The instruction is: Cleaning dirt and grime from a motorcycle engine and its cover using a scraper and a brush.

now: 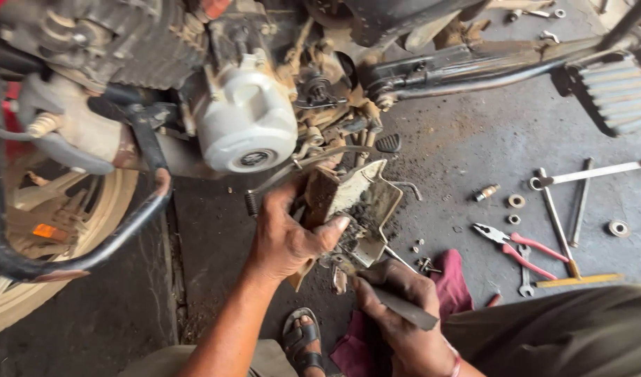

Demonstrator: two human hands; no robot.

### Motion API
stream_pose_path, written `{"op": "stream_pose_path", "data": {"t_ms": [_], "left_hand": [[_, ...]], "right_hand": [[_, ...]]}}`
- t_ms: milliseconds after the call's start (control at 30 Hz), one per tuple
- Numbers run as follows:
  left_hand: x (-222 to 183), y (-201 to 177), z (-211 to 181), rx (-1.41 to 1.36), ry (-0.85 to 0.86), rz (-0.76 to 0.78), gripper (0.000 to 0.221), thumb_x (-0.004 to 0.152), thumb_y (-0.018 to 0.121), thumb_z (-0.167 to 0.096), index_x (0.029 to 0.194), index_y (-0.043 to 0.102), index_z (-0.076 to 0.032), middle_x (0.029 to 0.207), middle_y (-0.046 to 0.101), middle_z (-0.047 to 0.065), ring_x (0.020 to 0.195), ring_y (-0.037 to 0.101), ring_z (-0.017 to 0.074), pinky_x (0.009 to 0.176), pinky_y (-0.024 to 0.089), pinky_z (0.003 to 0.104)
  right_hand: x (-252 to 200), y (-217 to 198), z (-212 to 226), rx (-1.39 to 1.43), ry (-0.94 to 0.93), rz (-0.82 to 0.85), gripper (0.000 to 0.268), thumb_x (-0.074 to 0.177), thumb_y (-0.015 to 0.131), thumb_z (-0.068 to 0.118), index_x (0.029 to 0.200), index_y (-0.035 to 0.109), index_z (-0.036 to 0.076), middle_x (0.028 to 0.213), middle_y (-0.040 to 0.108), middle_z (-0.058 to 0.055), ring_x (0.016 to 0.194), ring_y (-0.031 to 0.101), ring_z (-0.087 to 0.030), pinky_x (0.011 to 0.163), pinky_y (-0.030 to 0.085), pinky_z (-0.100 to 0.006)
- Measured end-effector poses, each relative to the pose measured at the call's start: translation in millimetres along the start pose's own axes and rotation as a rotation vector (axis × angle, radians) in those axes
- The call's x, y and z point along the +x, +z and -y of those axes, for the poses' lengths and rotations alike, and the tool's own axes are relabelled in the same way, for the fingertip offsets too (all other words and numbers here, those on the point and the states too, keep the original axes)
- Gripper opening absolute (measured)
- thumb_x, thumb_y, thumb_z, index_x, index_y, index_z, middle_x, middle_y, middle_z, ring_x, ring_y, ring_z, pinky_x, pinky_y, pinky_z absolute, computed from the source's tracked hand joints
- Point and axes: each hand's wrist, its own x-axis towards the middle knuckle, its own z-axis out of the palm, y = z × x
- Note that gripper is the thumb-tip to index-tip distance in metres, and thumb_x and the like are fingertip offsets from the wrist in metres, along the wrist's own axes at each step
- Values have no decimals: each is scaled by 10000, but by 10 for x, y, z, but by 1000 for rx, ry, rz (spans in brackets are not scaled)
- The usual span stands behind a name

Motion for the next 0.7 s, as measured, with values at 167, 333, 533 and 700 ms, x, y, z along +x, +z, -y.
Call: {"op": "stream_pose_path", "data": {"t_ms": [167, 333, 533, 700], "left_hand": [[39, 22, -162, -40, -26, 21, 701, 780, 773, -542, 1229, 679, -12, 1065, 729, 85, 987, 709, 195, 887, 595, 344], [42, -20, -66, -7, 41, 0, 701, 788, 778, -554, 1234, 699, -19, 1051, 723, 87, 1000, 692, 197, 881, 586, 350], [110, -14, -100, -5, -31, 17, 710, 730, 801, -490, 1273, 704, -43, 1044, 751, 71, 944, 708, 168, 809, 596, 345], [145, -19, -106, -61, -73, 51, 695, 711, 816, -462, 1239, 703, -23, 1041, 746, 89, 932, 726, 166, 834, 624, 323]], "right_hand": [[144, 21, 181, -166, -93, 63, 160, 845, 787, 119, 877, 710, -17, 784, 670, -93, 681, 652, -150, 598, 505, -263], [288, -209, 356, -413, -438, 155, 133, 881, 757, 77, 868, 653, -5, 881, 681, -124, 762, 680, -216, 650, 527, -278], [245, -370, 383, -405, -150, 90, 146, 857, 730, 52, 974, 764, -29, 883, 753, -105, 732, 734, -142, 654, 574, -260], [233, -345, 198, -242, 26, 38, 131, 875, 735, 69, 910, 791, -43, 866, 793, -87, 720, 750, -117, 659, 590, -239]]}}
